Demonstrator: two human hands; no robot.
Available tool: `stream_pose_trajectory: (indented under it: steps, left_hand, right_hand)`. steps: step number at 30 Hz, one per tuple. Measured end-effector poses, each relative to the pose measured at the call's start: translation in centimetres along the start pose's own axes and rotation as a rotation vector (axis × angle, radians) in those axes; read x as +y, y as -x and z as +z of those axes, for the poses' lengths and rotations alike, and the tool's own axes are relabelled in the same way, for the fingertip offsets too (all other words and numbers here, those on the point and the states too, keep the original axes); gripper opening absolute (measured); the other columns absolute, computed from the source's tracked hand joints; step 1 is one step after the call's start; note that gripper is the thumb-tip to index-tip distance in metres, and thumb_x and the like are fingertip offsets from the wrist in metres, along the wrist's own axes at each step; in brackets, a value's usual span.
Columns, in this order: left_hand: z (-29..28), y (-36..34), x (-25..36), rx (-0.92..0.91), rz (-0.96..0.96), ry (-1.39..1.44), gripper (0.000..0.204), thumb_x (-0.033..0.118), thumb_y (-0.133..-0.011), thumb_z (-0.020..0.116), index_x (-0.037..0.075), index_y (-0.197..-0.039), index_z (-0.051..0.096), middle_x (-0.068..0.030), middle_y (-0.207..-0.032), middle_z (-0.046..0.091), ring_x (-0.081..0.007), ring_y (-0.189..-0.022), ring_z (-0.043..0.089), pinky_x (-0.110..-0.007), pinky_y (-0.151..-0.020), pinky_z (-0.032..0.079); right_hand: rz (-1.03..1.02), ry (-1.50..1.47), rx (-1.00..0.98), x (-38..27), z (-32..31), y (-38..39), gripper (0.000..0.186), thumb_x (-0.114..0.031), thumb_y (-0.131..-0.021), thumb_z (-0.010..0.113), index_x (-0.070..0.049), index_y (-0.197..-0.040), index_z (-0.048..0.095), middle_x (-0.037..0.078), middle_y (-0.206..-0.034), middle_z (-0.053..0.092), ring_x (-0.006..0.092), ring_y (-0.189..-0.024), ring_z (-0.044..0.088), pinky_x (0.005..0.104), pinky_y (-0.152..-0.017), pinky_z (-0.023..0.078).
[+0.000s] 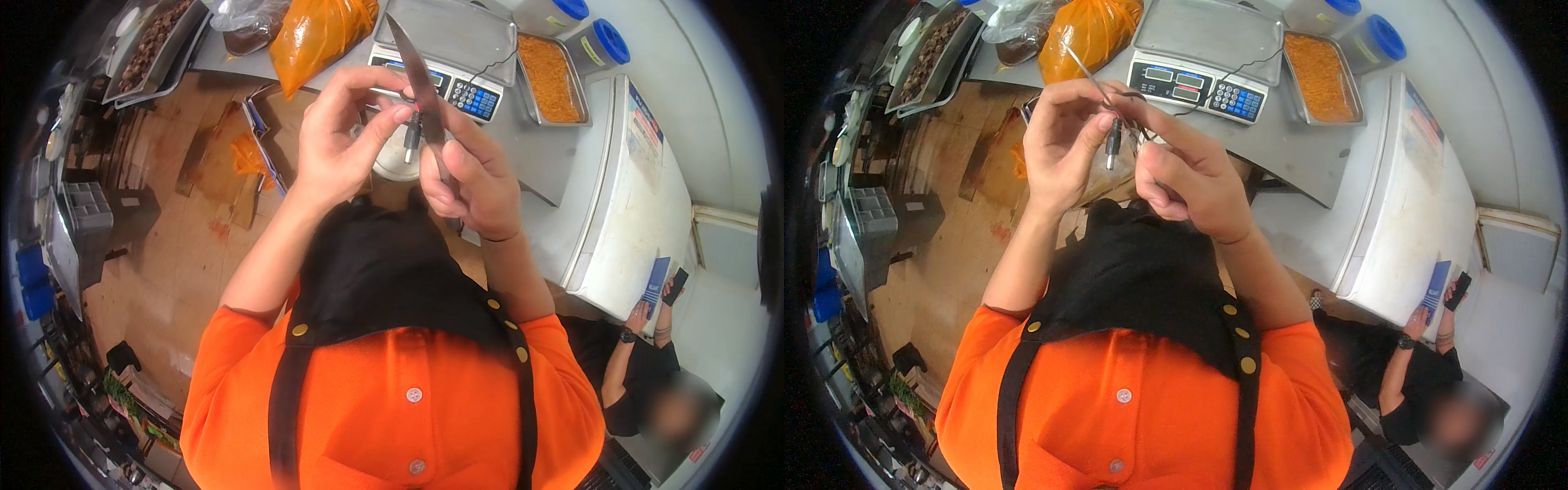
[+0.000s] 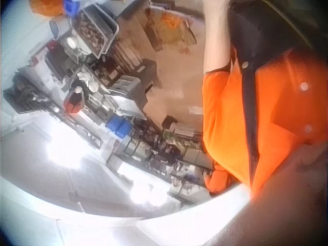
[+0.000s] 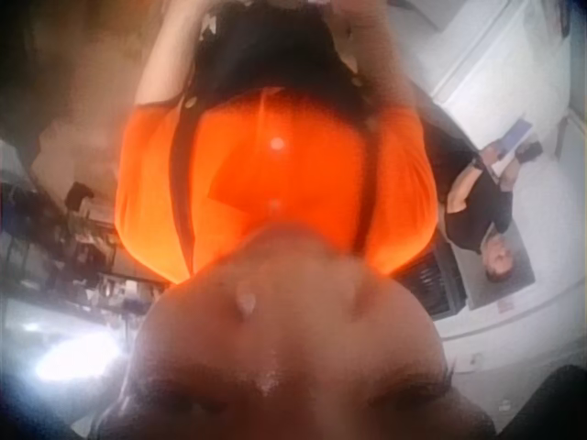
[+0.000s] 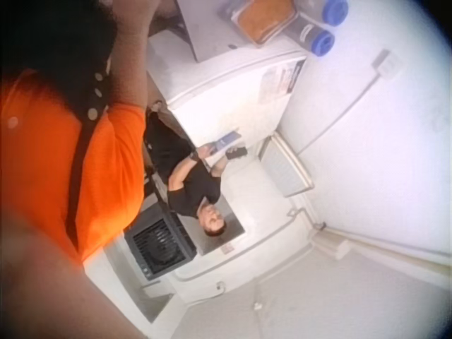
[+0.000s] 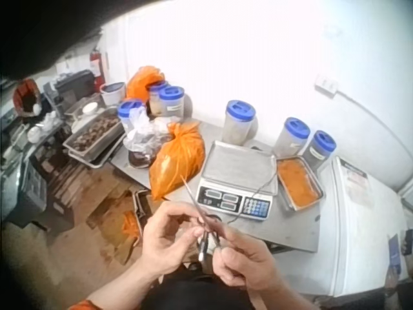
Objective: The person uses a knife to strip and manipulate a small black cable, then twists and connects the exposed wires. The person works at a stainless steel counter with a digital scale and containers nearby.
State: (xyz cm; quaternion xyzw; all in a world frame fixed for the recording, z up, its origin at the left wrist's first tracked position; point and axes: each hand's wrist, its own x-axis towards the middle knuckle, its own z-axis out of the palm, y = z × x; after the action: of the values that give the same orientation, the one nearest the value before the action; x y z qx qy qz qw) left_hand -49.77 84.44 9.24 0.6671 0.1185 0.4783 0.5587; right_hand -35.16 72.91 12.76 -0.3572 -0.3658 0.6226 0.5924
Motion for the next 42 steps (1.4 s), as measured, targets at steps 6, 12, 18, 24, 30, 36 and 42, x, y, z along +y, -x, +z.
stream_pose_trajectory:
  steps: [6,12,18,24,30,36,42]
  left_hand:
    - [-0.2,-0.2,-0.3,-0.039,0.184,0.117,0.015,0.005,-0.096,0.060,0.000,-0.107,0.051,-0.0200,-0.106,0.063,-0.0306,-0.101,0.064,-0.042,-0.093,0.052]
    - [0.3,1.2,0.3,0.018,0.279,0.191,0.012,-0.006,-0.092,0.060,-0.003,-0.102,0.054,-0.0162,-0.100,0.065,-0.0199,-0.090,0.062,-0.032,-0.082,0.051]
    - [0.1,2.0,1.2,-0.036,0.358,0.125,0.019,0.014,-0.099,0.059,0.004,-0.105,0.043,-0.0188,-0.092,0.061,-0.0246,-0.079,0.059,-0.036,-0.071,0.050]
    - [0.3,2.1,0.8,-0.066,0.369,0.085,0.021,0.014,-0.099,0.059,0.004,-0.106,0.042,-0.0141,-0.085,0.059,-0.0158,-0.064,0.053,-0.028,-0.059,0.045]
    - [1.4,3.1,2.0,0.063,-0.031,0.011,0.010,0.001,-0.095,0.060,-0.001,-0.098,0.051,-0.0104,-0.077,0.062,-0.0090,-0.064,0.059,-0.023,-0.056,0.047]
    - [1.8,2.1,2.6,-0.027,-0.258,-0.132,0.007,0.005,-0.096,0.059,0.001,-0.094,0.053,-0.0111,-0.073,0.063,-0.0235,-0.064,0.064,-0.033,-0.059,0.050]
    - [1.1,1.8,2.5,-0.134,-0.103,-0.598,0.013,0.005,-0.090,0.060,0.005,-0.088,0.047,-0.0183,-0.071,0.054,-0.0423,-0.068,0.057,-0.047,-0.056,0.045]
  right_hand:
    - [0.056,-0.157,-0.105,0.5,0.3,0.8,0.050,-0.022,-0.105,0.045,-0.006,-0.151,0.036,0.001,-0.061,0.048,0.0035,-0.044,0.033,0.0181,-0.041,0.027]
    - [0.024,0.012,-0.153,0.3,1.1,1.5,0.056,-0.026,-0.103,0.051,-0.003,-0.152,0.033,-0.001,-0.060,0.049,0.0035,-0.044,0.038,0.0182,-0.041,0.027]
    - [0.014,0.020,-0.239,-0.2,2.0,2.1,0.057,-0.024,-0.102,0.053,0.001,-0.149,0.033,-0.001,-0.062,0.050,0.0034,-0.045,0.041,0.0176,-0.043,0.029]
    - [-0.052,-0.107,-0.158,0.5,2.0,2.5,0.064,-0.027,-0.093,0.070,0.001,-0.142,0.039,-0.001,-0.064,0.051,0.0031,-0.052,0.044,0.0165,-0.047,0.031]
    - [-0.199,0.187,0.088,0.3,1.6,1.5,0.057,-0.016,-0.081,0.082,-0.001,-0.126,0.049,0.000,-0.078,0.059,0.0020,-0.058,0.047,0.0156,-0.054,0.036]
    - [-0.098,0.407,0.315,-0.8,1.6,-0.1,0.017,-0.001,-0.091,0.062,0.000,-0.107,0.057,0.005,-0.077,0.066,0.0041,-0.057,0.056,0.0177,-0.049,0.040]
    - [0.149,0.190,0.239,-2.0,0.3,-1.4,0.013,-0.005,-0.090,0.060,-0.005,-0.101,0.052,0.001,-0.067,0.055,0.0038,-0.047,0.042,0.0200,-0.042,0.031]
